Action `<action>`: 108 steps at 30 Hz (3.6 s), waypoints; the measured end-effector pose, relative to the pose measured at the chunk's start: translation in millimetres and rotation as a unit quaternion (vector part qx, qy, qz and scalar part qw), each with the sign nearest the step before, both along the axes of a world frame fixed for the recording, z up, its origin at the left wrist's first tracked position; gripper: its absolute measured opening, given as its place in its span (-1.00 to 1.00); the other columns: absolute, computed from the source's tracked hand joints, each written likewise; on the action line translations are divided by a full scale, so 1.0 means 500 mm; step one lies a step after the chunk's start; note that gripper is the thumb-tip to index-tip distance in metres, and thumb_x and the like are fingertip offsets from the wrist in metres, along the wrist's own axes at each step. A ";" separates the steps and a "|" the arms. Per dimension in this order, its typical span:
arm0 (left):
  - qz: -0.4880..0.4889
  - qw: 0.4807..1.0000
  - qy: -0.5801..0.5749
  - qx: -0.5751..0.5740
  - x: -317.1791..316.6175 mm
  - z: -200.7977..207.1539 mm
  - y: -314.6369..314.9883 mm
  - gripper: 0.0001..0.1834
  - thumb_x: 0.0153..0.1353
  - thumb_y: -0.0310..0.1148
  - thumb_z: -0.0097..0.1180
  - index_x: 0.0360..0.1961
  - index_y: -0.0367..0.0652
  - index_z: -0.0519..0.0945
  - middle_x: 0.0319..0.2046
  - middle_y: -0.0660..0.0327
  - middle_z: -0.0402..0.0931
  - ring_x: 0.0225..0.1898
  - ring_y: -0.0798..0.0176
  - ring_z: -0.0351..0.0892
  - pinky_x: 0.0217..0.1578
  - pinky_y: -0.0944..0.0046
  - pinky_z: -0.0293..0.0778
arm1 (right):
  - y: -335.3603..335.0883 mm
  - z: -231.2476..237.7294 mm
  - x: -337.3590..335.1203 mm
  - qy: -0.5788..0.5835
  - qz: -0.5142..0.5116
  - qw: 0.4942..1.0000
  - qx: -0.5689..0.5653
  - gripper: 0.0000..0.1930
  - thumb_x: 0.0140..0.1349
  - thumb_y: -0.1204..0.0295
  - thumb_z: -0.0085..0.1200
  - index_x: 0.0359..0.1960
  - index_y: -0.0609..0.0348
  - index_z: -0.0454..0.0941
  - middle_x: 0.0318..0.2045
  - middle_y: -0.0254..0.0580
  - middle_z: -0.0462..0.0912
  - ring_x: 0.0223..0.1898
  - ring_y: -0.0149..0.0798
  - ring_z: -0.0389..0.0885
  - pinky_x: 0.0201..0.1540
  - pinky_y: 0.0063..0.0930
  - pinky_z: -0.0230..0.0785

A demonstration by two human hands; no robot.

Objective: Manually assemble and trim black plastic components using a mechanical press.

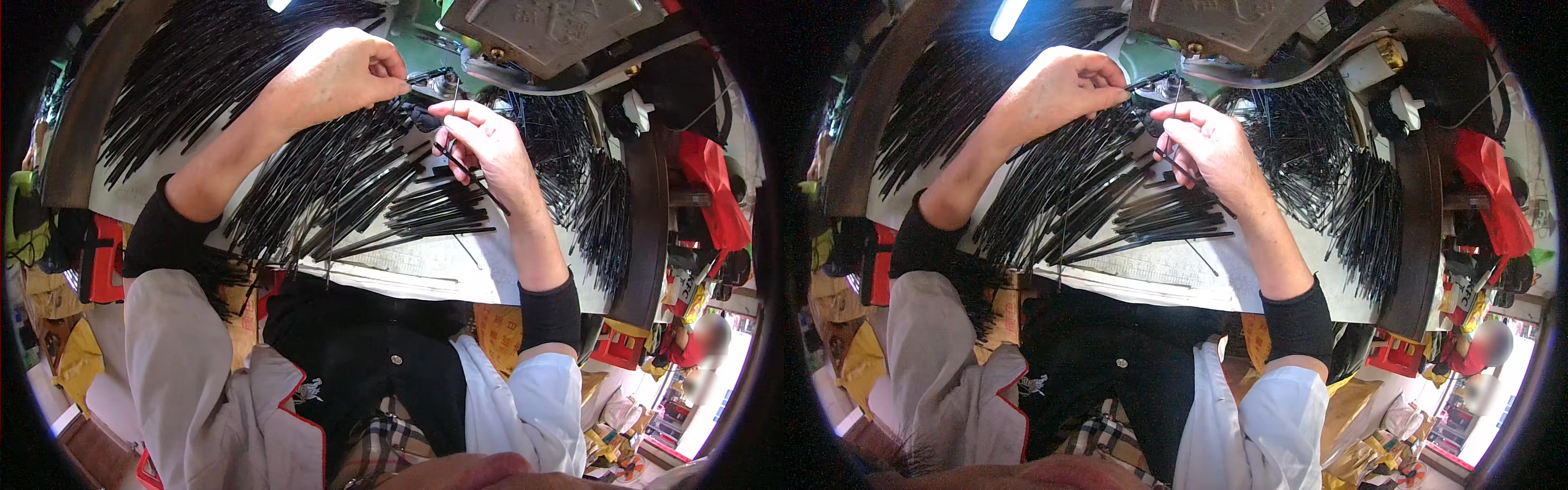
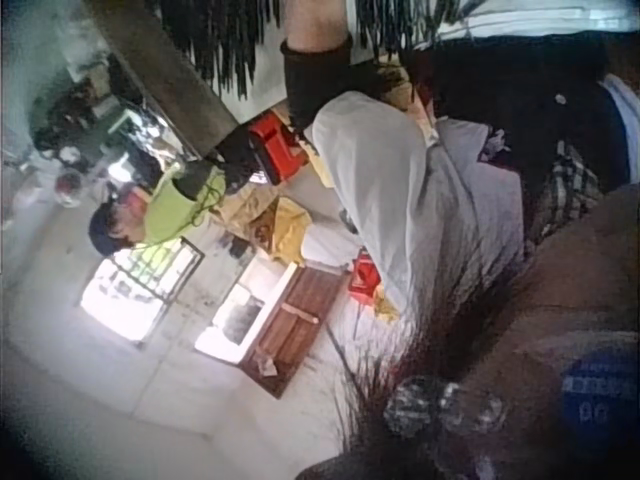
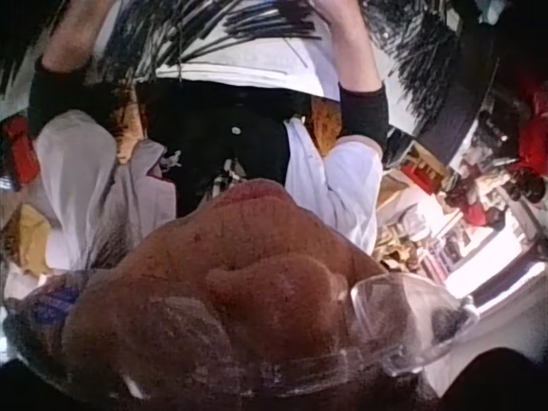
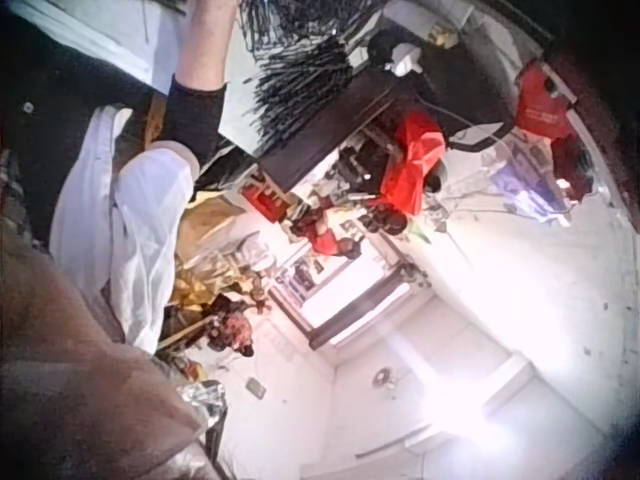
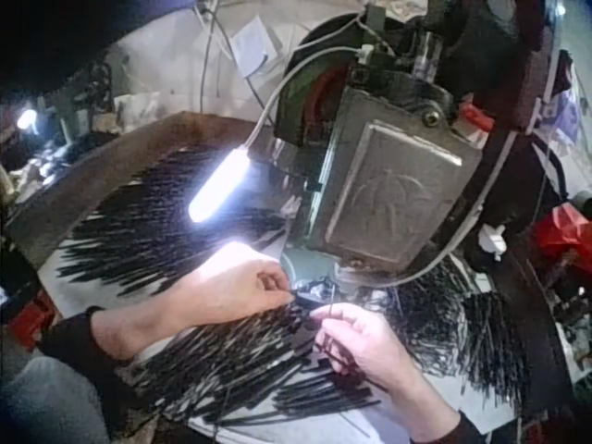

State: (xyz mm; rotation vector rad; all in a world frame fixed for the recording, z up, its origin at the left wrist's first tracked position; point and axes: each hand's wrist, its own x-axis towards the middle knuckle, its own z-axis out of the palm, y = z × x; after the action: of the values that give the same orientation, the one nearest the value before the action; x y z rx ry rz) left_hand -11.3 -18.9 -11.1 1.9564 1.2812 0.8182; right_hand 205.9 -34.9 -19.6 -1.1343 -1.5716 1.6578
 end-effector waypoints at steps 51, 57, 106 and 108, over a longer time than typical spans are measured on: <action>-0.126 0.973 -0.050 -0.189 0.020 0.010 -0.013 -0.71 0.13 -0.26 0.12 -0.34 -0.34 0.55 -0.63 0.26 0.51 -0.72 0.50 0.45 -0.74 0.56 0.26 | -0.018 0.008 0.000 -0.056 0.032 0.998 -0.028 -0.75 0.15 0.39 0.06 -0.21 0.32 0.50 -0.67 -0.37 0.48 -0.76 -0.62 0.30 -0.71 -0.77 0.11; -0.150 0.962 -0.051 -0.222 0.006 0.004 -0.004 -0.77 0.11 -0.29 0.14 -0.48 -0.28 0.56 -0.67 0.28 0.49 -0.71 0.52 0.43 -0.73 0.57 0.26 | -0.005 0.003 0.008 0.082 -0.029 0.993 -0.081 -0.69 0.12 0.42 0.08 -0.14 0.33 0.42 -0.55 -0.27 0.53 -0.63 -0.54 0.47 -0.58 -0.76 0.35; 0.001 0.975 -0.162 -0.155 0.019 -0.047 0.068 -0.67 0.10 -0.15 0.16 -0.37 -0.26 0.59 -0.81 0.48 0.19 -0.81 0.62 0.07 -0.80 0.58 -0.06 | 0.057 -0.020 0.055 0.193 -0.171 0.966 -0.021 -0.85 0.08 0.53 0.12 -0.30 0.24 0.50 -0.47 -0.11 0.60 -0.59 -0.48 0.50 -0.58 -0.68 0.40; -0.010 0.971 -0.174 -0.162 0.016 -0.046 0.069 -0.68 0.11 -0.16 0.16 -0.37 -0.26 0.59 -0.81 0.47 0.20 -0.81 0.62 0.07 -0.79 0.58 -0.05 | 0.057 -0.018 0.055 0.199 -0.171 0.965 -0.019 -0.83 0.08 0.52 0.12 -0.28 0.30 0.50 -0.47 -0.07 0.59 -0.60 -0.45 0.51 -0.56 -0.62 0.44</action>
State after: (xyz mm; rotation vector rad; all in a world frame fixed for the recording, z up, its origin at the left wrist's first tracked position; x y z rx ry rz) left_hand -3.1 15.5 -34.2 1.4896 1.1024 0.8388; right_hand 233.5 -6.2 -28.8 -0.9525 -1.0315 1.5644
